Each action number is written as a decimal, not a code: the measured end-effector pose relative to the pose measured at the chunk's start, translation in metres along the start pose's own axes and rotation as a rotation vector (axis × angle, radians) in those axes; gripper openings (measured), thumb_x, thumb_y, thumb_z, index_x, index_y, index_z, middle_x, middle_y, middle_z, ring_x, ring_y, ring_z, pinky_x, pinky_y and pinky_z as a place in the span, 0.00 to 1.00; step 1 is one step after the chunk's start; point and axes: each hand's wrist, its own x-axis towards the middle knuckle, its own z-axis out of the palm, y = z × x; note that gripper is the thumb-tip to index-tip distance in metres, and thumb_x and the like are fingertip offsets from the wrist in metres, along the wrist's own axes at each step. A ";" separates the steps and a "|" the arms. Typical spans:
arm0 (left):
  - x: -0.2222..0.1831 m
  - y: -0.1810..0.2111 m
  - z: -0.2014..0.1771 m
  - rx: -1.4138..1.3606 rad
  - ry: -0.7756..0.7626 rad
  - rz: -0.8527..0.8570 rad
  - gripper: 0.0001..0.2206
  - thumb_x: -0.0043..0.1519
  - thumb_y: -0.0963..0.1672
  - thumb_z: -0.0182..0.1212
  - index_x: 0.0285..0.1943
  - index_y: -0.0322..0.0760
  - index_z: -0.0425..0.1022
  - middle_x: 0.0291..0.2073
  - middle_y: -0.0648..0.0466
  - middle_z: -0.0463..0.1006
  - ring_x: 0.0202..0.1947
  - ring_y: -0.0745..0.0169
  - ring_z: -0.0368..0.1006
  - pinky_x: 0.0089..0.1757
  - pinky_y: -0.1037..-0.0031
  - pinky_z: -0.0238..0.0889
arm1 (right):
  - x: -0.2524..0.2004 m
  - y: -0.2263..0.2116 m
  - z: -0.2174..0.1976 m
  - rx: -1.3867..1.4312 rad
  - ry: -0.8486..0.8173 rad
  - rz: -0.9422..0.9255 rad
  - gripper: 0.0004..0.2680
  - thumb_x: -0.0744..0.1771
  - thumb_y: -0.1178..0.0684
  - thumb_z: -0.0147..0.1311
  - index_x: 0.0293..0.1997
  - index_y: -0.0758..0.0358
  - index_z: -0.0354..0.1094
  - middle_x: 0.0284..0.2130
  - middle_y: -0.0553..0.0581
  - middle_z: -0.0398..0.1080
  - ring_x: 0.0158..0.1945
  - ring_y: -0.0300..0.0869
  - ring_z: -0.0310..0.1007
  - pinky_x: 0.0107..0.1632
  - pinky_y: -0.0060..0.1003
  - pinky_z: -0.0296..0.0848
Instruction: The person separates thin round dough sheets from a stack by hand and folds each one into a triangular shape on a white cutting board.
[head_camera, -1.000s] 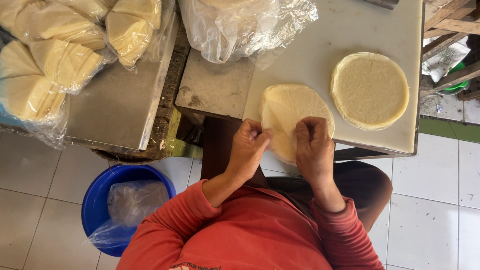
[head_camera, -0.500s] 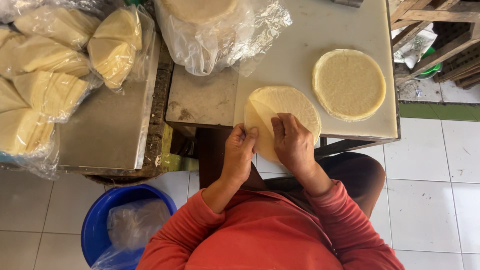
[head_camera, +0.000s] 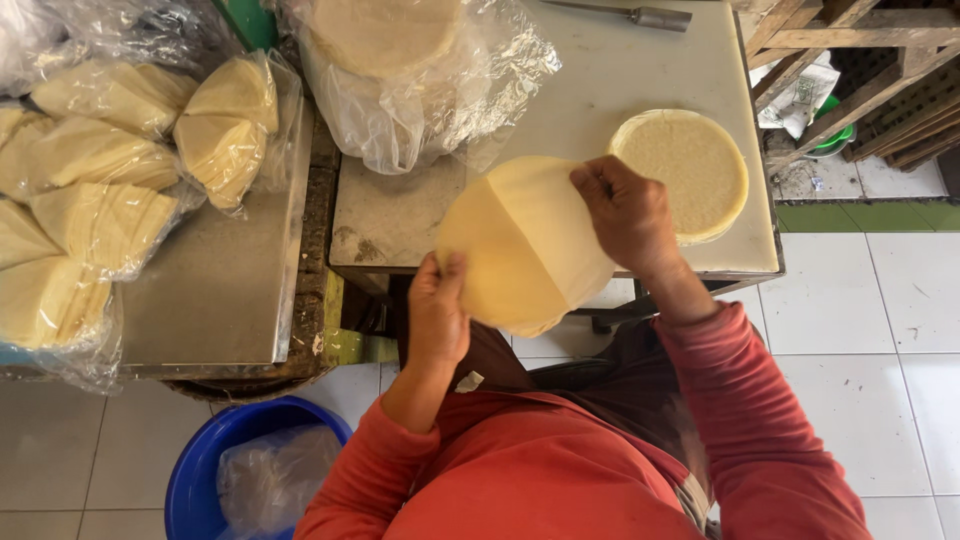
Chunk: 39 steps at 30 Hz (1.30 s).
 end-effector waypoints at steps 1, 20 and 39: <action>-0.002 0.005 -0.008 -0.003 0.019 0.007 0.12 0.71 0.45 0.56 0.56 0.30 0.73 0.48 0.48 0.81 0.46 0.64 0.77 0.48 0.72 0.72 | 0.006 0.003 -0.004 0.011 -0.012 -0.012 0.07 0.72 0.53 0.58 0.43 0.67 0.75 0.22 0.54 0.72 0.24 0.33 0.66 0.28 0.32 0.68; -0.004 0.011 -0.038 0.010 0.113 -0.110 0.13 0.70 0.43 0.54 0.58 0.28 0.73 0.49 0.48 0.80 0.48 0.63 0.78 0.49 0.73 0.73 | 0.062 0.119 -0.090 0.030 -0.011 0.248 0.09 0.72 0.48 0.57 0.50 0.64 0.76 0.28 0.46 0.71 0.29 0.28 0.63 0.31 0.27 0.65; 0.003 0.016 -0.044 0.112 0.145 -0.111 0.12 0.69 0.43 0.56 0.57 0.27 0.74 0.46 0.48 0.81 0.43 0.65 0.79 0.43 0.75 0.74 | 0.054 0.183 -0.099 -0.311 0.098 0.232 0.13 0.71 0.45 0.57 0.56 0.62 0.77 0.35 0.64 0.77 0.39 0.48 0.79 0.43 0.42 0.74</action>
